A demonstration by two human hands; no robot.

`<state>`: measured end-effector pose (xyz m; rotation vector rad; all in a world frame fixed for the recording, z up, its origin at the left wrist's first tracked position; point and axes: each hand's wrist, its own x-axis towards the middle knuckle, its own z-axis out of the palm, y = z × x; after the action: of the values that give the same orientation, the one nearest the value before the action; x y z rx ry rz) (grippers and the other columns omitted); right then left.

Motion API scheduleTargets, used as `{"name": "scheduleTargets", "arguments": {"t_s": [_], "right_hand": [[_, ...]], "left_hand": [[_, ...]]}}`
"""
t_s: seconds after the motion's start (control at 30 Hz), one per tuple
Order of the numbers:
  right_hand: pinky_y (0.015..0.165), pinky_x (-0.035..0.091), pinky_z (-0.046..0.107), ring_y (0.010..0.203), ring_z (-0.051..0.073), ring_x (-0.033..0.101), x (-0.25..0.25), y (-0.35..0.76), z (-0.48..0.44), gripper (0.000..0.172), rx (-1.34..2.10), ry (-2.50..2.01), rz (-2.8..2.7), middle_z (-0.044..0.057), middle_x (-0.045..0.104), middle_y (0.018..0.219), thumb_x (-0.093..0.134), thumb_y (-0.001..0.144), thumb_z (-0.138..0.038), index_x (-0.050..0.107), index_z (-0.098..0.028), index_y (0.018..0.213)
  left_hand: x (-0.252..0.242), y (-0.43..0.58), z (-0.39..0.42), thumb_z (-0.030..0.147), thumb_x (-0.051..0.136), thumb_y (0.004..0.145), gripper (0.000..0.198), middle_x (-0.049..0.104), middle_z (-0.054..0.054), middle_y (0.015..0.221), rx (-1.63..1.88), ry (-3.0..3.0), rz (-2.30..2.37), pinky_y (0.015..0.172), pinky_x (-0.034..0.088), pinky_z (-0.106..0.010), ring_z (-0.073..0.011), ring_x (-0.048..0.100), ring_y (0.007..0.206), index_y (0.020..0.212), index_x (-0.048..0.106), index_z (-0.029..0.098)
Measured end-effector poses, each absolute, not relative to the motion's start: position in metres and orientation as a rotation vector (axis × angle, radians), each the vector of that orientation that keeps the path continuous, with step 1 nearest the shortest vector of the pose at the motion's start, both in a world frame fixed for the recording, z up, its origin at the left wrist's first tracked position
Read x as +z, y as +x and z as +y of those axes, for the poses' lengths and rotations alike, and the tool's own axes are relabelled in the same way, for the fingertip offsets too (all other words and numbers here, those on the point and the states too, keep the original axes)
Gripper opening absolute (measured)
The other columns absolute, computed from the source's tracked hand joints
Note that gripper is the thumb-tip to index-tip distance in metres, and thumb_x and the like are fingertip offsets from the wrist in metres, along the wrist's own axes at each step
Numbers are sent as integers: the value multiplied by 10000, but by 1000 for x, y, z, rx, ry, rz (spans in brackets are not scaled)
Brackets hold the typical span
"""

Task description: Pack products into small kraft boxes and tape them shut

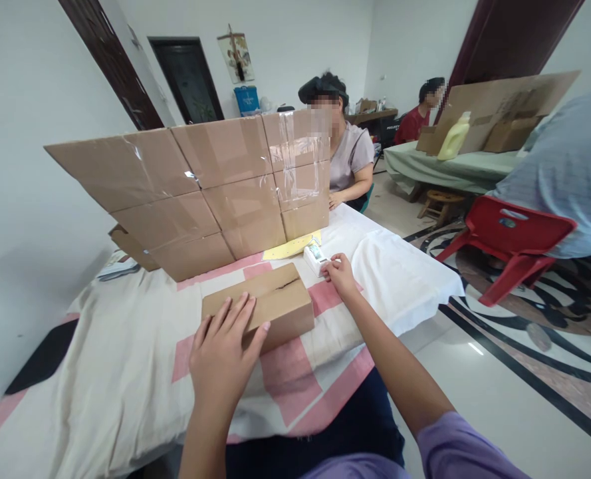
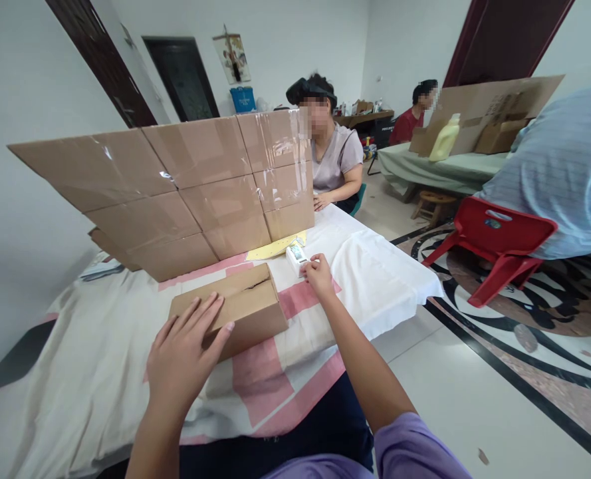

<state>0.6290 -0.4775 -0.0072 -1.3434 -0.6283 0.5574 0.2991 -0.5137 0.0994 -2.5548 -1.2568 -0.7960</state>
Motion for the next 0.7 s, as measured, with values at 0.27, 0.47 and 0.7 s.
{"name": "scheduleTargets", "arguments": {"t_s": [0.27,0.47,0.7], "right_hand": [[499,465,222,550,142,609,-10,629,-476,282,553,-1318,-635,-58,688,656,575,696,-299,406,-268,920],[525,472,239,556,148,611,-11,629,-475,274,554,-1303,-643,-59,685,643,567,704,-302,400,-268,918],[609,518,279,598,162,637,-9,628,-477,271,549,-1283,-654,-63,681,633,554,700,-302,399,-269,920]], "left_hand": [[99,301,-512,502,426,1003,495,578,16,1481,-800,-2564,-1252,1157,333,-488,-281,505,1410,1430,565,295],[99,300,-512,510,416,1005,492,581,17,1476,-797,-2557,-1253,1157,330,-475,-275,510,1405,1425,568,304],[98,301,-511,499,432,1005,480,586,11,1473,-797,-2543,-1257,1158,334,-467,-271,517,1398,1430,563,320]]}}
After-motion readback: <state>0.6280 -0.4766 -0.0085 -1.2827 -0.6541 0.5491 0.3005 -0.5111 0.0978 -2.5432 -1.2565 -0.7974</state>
